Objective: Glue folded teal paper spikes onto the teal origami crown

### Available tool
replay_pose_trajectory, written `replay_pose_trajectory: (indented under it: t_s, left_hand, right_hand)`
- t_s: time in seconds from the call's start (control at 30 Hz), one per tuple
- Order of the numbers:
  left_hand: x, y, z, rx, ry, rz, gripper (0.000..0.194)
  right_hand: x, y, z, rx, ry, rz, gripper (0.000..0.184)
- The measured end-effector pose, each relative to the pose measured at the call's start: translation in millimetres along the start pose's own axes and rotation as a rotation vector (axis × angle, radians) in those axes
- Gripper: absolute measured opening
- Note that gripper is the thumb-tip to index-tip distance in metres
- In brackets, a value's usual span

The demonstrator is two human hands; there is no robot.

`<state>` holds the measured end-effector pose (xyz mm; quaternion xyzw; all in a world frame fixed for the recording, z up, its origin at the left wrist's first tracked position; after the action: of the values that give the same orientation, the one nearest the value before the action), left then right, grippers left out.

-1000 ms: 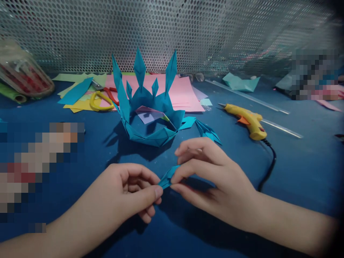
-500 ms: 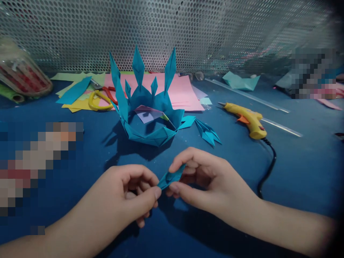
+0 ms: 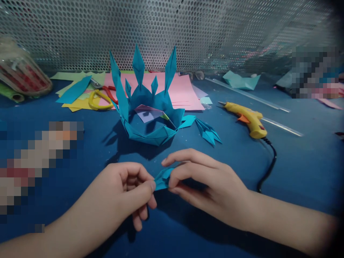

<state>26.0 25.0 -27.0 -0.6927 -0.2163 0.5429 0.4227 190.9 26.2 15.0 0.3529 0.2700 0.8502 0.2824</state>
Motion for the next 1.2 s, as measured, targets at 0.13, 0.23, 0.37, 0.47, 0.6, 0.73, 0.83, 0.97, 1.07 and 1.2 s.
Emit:
replay_pose_trajectory:
  t_s: [0.13, 0.23, 0.37, 0.47, 0.6, 0.73, 0.83, 0.97, 1.07, 1.2]
  left_hand:
    - [-1, 2, -1.7, -0.013, 0.002, 0.012, 0.011]
    - [-1, 3, -1.9, -0.005, -0.002, 0.017, 0.01]
    - [-1, 3, -0.7, 0.008, 0.001, 0.036, 0.011]
    - [-1, 3, -1.4, -0.022, 0.023, 0.05, 0.012]
    - [-1, 4, -3.9, -0.046, 0.037, 0.072, 0.013]
    - [-2, 7, -6.6, -0.051, 0.057, 0.125, 0.017]
    - [-4, 10, -5.9, -0.056, 0.045, 0.17, 0.021]
    - [-3, 13, -4.3, -0.07, 0.034, 0.159, 0.016]
    - [-2, 10, -3.6, -0.091, 0.007, 0.089, 0.011]
    - [-5, 7, -4.0, -0.054, -0.026, 0.04, 0.009]
  right_hand:
    - [-4, 2, -5, -0.054, 0.028, 0.029, 0.009]
    - [-6, 3, -6, -0.085, 0.0, 0.043, 0.007]
    - [-7, 7, -4, -0.181, -0.018, 0.094, 0.008]
    - [-5, 10, 2, -0.236, -0.066, 0.113, 0.007]
    - [-2, 12, 8, -0.178, -0.119, 0.108, 0.02]
    - [-10, 17, 2, -0.238, -0.173, 0.201, 0.031]
    - [-17, 19, 1, -0.305, -0.258, 0.223, 0.034]
    - [-11, 19, 3, -0.288, -0.196, 0.192, 0.022]
    - [-5, 17, 6, -0.273, -0.17, 0.139, 0.01]
    - [-2, 8, 4, -0.018, -0.17, -0.024, 0.008]
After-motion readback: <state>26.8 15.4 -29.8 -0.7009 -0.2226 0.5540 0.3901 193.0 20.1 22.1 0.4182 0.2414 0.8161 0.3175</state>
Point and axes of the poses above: each hand's wrist, its own x-axis towards the middle knuckle, its own z-axis out of the back of the hand, y = z × x, the point moved 5 cm from there along x, towards the middle knuckle, and after that the axes turned 5 degrees about x, right-handed, at the moved point
